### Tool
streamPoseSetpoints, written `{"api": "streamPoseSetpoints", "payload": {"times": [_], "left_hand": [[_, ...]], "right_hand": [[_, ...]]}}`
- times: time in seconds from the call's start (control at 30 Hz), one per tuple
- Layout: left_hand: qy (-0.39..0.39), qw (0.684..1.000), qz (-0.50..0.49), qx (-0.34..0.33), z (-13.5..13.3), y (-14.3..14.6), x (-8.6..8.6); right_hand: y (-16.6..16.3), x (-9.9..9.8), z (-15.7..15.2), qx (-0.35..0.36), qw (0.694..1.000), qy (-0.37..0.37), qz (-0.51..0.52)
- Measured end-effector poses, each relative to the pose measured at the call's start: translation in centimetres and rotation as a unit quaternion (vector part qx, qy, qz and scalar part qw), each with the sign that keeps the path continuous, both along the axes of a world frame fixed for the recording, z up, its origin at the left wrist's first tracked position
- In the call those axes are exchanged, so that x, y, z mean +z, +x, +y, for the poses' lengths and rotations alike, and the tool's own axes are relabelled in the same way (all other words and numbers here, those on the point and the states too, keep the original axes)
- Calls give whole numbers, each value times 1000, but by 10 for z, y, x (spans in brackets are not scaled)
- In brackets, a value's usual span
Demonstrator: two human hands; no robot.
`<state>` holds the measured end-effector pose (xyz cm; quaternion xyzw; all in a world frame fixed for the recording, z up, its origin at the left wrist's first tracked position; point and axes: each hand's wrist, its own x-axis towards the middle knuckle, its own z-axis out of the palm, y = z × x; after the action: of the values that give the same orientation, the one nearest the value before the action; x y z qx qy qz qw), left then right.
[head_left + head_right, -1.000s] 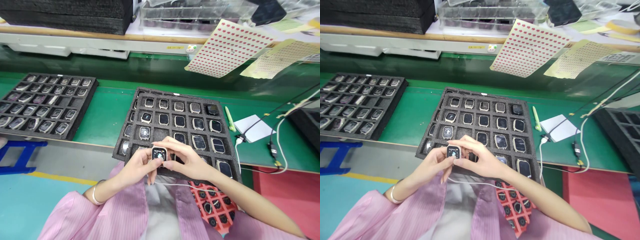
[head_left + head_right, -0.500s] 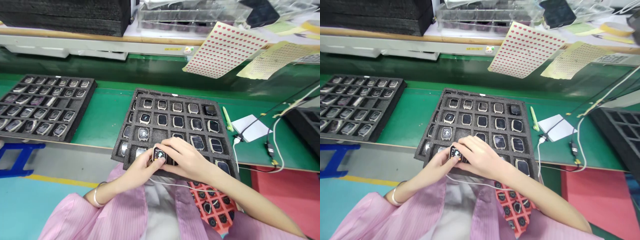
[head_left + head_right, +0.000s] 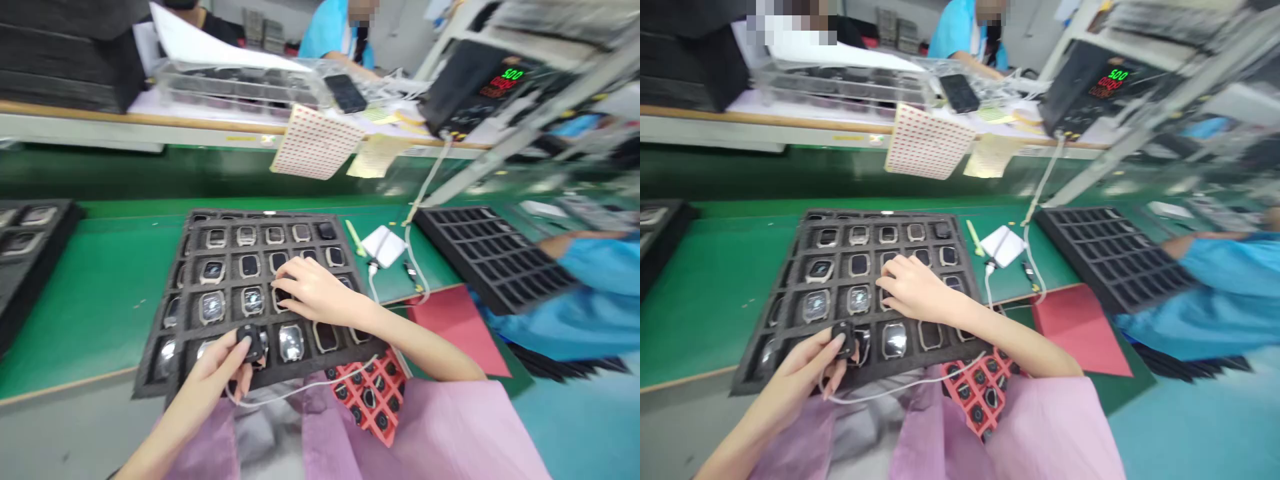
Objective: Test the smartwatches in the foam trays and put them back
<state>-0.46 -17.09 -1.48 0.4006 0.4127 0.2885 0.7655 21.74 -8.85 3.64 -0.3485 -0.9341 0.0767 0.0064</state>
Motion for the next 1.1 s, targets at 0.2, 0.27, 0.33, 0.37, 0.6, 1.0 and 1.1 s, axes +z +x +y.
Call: {"api": "streamPoseSetpoints", "payload": {"times": [0.2, 0.27, 0.33, 0.37, 0.6, 1.0, 1.1], "left_hand": [[-20, 999, -26, 35, 6, 26, 0], [-7, 999, -33, 28, 7, 31, -1], [4, 999, -37, 16, 8, 33, 0], [5, 999, -44, 12, 9, 34, 0], [-3, 993, -121, 11, 17, 32, -3], [23, 999, -37, 29, 13, 37, -4], [26, 999, -40, 26, 12, 37, -3]], "right_hand": [[12, -12, -12, -47, 997, -5, -62], [10, -19, -11, -65, 997, 1, -41], [11, -20, -8, -75, 997, -3, -7], [12, -18, -6, -77, 997, -5, 9], [17, 3, -15, -27, 964, -132, 229], [3, -3, -27, 45, 984, -103, 137], [3, -12, -33, 34, 973, -124, 193]]}}
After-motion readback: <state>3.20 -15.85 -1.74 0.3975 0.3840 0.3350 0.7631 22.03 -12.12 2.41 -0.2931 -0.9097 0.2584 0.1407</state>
